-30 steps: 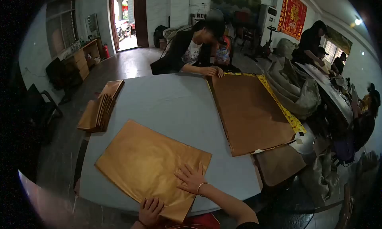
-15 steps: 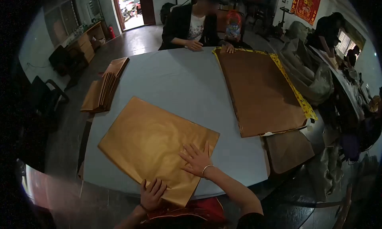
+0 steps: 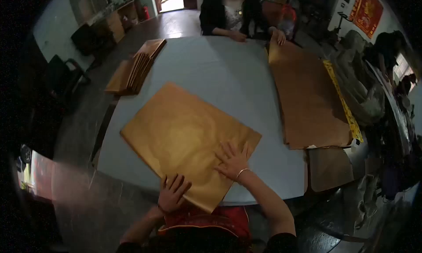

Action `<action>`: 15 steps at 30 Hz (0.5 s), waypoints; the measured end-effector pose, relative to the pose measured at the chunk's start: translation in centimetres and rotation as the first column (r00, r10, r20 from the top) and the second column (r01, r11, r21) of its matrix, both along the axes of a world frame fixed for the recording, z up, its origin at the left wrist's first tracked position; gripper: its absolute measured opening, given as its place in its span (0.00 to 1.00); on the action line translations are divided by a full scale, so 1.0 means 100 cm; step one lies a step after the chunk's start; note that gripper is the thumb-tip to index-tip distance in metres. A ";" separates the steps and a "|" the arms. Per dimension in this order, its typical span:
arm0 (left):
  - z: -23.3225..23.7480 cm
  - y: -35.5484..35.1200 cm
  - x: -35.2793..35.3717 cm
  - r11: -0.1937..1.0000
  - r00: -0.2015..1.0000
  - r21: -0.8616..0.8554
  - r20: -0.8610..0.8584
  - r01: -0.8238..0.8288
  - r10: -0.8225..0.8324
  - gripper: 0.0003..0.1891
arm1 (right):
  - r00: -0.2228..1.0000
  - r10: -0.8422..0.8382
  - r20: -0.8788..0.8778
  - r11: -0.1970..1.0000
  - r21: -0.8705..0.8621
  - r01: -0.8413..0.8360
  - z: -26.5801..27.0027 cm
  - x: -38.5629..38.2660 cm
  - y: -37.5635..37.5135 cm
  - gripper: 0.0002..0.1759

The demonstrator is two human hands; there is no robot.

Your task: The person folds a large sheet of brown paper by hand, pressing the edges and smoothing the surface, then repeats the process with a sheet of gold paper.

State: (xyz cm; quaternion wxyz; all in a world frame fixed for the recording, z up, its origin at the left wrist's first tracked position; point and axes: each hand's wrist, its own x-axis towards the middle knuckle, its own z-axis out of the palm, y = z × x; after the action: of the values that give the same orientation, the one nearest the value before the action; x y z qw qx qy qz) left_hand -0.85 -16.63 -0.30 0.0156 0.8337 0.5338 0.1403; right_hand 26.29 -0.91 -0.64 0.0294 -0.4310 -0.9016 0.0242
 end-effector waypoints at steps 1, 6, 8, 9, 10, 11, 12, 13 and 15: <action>0.000 -0.001 -0.001 1.000 1.000 -0.020 0.016 -0.001 0.001 0.30 | 0.999 0.042 0.005 0.998 -0.037 -0.042 -0.001 0.000 0.001 0.35; -0.003 -0.003 -0.024 0.997 0.997 -0.058 0.058 -0.044 0.048 0.33 | 1.000 -0.004 0.021 0.999 -0.041 0.005 0.001 -0.004 0.002 0.37; 0.000 0.003 -0.036 0.978 0.978 -0.043 0.030 -0.205 0.206 0.33 | 1.000 0.025 0.019 0.998 -0.051 -0.024 0.001 -0.001 0.005 0.37; -0.002 0.005 -0.045 0.961 0.961 -0.018 -0.022 -0.274 0.274 0.33 | 1.000 0.005 0.023 0.998 -0.055 -0.004 0.001 -0.002 0.004 0.37; 0.000 0.006 -0.054 0.943 0.942 -0.010 -0.050 -0.333 0.332 0.33 | 0.996 -0.010 0.090 0.993 -0.118 0.020 0.014 -0.007 0.003 0.36; -0.004 0.005 -0.061 0.933 0.932 -0.018 -0.047 -0.360 0.359 0.33 | 0.995 0.019 0.095 0.992 -0.124 -0.008 0.018 -0.010 0.001 0.36; -0.011 0.005 -0.066 0.930 0.928 0.023 -0.061 -0.367 0.368 0.34 | 0.995 0.002 0.102 0.993 -0.121 0.010 0.021 -0.011 0.000 0.36; -0.012 0.007 -0.068 0.927 0.925 0.065 -0.074 -0.368 0.373 0.34 | 0.994 -0.020 0.108 0.993 -0.116 0.033 0.023 -0.011 -0.001 0.36; -0.010 0.006 -0.069 0.917 0.914 0.044 -0.073 -0.396 0.398 0.34 | 0.994 0.069 0.087 0.997 -0.027 -0.067 0.027 -0.024 -0.008 0.37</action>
State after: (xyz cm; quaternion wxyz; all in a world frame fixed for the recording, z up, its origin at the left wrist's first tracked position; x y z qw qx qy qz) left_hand -7.75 -16.04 -1.34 -0.0466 0.7131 0.6901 0.1144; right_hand 23.84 -1.74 2.10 -0.0164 -0.4009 -0.9158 0.0170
